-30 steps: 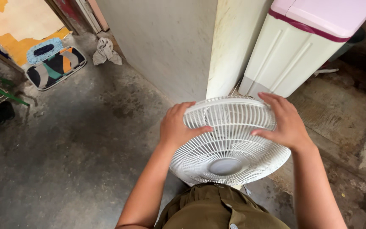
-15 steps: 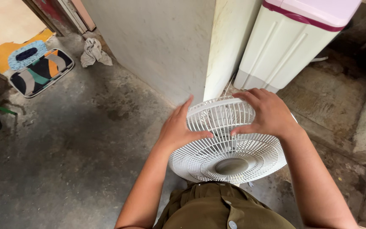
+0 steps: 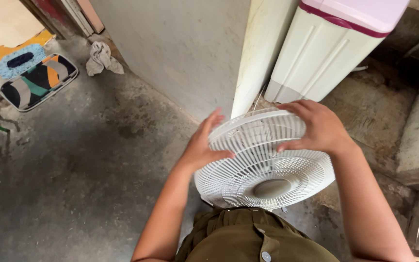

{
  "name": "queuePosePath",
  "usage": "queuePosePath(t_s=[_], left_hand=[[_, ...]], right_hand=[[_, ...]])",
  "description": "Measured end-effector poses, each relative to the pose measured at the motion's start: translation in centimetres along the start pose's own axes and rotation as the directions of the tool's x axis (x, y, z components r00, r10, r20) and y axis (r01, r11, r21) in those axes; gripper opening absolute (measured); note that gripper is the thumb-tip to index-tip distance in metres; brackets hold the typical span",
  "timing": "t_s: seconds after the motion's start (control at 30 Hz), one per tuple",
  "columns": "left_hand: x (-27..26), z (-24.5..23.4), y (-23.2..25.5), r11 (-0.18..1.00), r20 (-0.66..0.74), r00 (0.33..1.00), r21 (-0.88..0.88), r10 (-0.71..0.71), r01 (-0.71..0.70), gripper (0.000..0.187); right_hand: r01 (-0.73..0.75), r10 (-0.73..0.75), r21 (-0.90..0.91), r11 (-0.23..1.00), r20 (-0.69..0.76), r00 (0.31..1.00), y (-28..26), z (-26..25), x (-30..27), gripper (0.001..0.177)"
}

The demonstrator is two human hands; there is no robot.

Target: The person assembles a standing fan by hand. They attach the fan blades to the motor hub, secure the center cap, and then attach the front protective cage to the fan head.

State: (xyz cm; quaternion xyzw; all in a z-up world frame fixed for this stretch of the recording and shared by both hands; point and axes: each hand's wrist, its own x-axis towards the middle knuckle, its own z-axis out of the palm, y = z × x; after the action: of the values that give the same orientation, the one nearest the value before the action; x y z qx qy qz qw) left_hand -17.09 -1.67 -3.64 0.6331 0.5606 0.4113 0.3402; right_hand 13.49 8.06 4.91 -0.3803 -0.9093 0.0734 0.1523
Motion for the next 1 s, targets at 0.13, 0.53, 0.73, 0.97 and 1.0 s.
queuePosePath(t_s=[0.13,0.53,0.73,0.97,1.0], left_hand=[[-2.8,-0.3,-4.5,0.987,0.057,0.997,-0.155,0.053,-0.044,0.144],[-3.3,2.7,-6.8,0.934,-0.068,0.994,-0.342,0.08,-0.099,0.111],[-3.0,2.0,-8.0,0.903,-0.017,0.997,-0.422,0.076,-0.076,0.121],[-6.9,0.3,-12.3,0.958,0.146,0.988,-0.288,0.046,-0.002,0.136],[-7.6,0.7,-12.6,0.952,0.166,0.985,-0.305,0.041,0.012,0.14]], right_hand=[[-0.051,0.052,0.071,0.996,-0.018,0.998,1.2,0.2,-1.2,0.108],[-0.08,0.091,0.153,0.985,-0.068,0.994,1.7,0.1,-2.2,0.105],[-0.063,0.072,0.061,0.996,-0.157,0.985,0.9,0.2,-2.4,0.105],[-0.039,0.01,-0.078,0.996,-0.348,0.938,0.5,1.8,-5.1,0.104],[-0.041,0.003,-0.093,0.995,-0.374,0.927,0.6,2.1,-5.5,0.102]])
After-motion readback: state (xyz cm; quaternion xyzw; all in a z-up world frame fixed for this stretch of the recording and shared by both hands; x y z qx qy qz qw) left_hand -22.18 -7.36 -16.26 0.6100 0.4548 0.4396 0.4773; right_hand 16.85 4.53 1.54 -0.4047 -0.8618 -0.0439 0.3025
